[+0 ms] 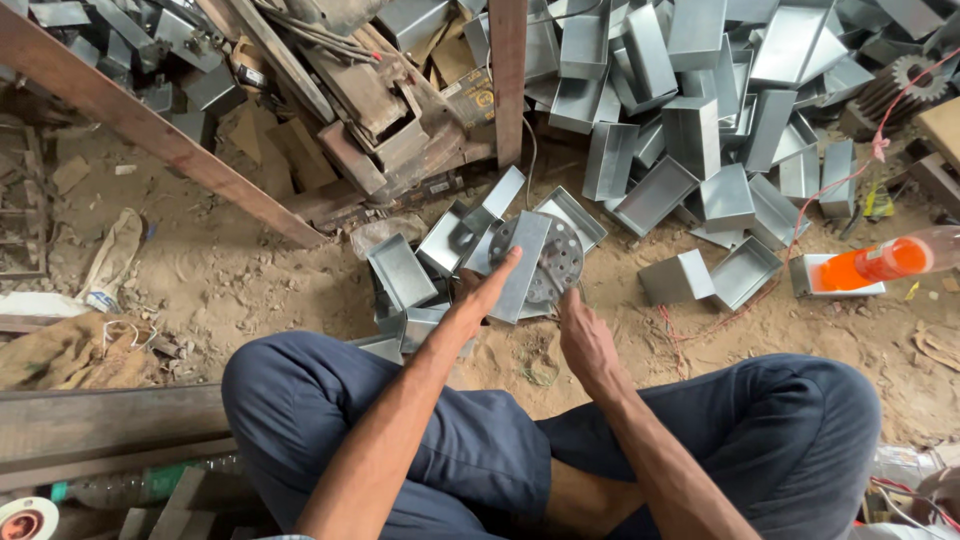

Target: The person uses a hammer to shape and assemble small metal boxes while sitting on a fabrication floor.

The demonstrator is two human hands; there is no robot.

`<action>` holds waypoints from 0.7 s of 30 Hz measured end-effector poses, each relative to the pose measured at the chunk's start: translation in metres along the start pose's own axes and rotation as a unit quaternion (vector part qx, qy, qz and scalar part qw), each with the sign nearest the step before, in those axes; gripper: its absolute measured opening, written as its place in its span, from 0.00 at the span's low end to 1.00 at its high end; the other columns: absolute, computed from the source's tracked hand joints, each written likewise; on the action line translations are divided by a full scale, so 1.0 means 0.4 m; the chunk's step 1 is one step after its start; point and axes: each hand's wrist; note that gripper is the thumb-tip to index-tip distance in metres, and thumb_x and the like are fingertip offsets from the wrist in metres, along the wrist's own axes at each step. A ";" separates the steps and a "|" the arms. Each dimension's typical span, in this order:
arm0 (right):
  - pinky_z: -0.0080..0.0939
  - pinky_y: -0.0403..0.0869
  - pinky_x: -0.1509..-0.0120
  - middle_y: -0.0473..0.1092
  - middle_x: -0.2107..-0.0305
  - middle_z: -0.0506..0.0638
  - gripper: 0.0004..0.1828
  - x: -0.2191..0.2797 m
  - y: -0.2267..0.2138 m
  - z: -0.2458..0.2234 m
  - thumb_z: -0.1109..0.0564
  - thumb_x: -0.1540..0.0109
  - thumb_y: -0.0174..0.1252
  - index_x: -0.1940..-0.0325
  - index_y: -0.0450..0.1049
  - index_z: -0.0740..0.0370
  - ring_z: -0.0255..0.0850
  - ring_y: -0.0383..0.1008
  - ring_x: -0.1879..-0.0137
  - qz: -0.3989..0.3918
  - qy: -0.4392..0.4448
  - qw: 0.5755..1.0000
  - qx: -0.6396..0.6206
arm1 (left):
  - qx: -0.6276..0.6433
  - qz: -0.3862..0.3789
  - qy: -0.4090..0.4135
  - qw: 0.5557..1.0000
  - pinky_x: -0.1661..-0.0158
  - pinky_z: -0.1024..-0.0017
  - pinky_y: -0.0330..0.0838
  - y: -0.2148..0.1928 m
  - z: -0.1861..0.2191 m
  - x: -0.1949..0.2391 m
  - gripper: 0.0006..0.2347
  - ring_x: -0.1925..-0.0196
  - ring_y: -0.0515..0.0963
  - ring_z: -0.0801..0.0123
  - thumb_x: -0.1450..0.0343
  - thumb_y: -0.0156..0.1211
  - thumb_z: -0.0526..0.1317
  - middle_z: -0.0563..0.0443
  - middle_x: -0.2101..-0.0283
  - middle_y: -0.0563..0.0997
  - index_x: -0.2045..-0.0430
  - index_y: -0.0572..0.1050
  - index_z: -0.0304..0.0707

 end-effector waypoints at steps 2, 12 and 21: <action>0.65 0.70 0.65 0.71 0.74 0.70 0.07 -0.008 0.002 -0.004 0.61 0.31 0.42 0.53 0.59 0.68 0.67 0.73 0.69 -0.016 -0.014 1.000 0.019 | -0.002 -0.015 0.021 1.000 0.34 0.33 0.54 0.008 0.002 0.000 0.64 0.24 0.49 0.36 0.45 0.53 0.78 0.23 0.25 0.39 0.28 0.26 0.29; 0.67 0.70 0.68 0.72 0.75 0.68 0.09 0.007 -0.002 -0.013 0.58 0.32 0.45 0.52 0.60 0.67 0.67 0.73 0.71 -0.008 -0.037 0.997 0.068 | -0.061 0.030 -0.008 0.998 0.34 0.32 0.54 0.019 0.005 -0.015 0.63 0.23 0.43 0.31 0.43 0.49 0.81 0.22 0.24 0.34 0.29 0.28 0.29; 0.65 0.72 0.68 0.73 0.74 0.69 0.09 -0.036 -0.001 -0.020 0.57 0.29 0.40 0.52 0.58 0.67 0.67 0.76 0.70 -0.055 0.004 0.994 0.094 | 0.009 0.008 -0.002 1.000 0.33 0.43 0.63 0.024 -0.003 -0.022 0.67 0.25 0.58 0.36 0.48 0.53 0.79 0.20 0.26 0.48 0.29 0.26 0.24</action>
Point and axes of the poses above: each hand's wrist, its own x-axis away from the middle knuckle, its own y-axis out of the palm, z = x × y
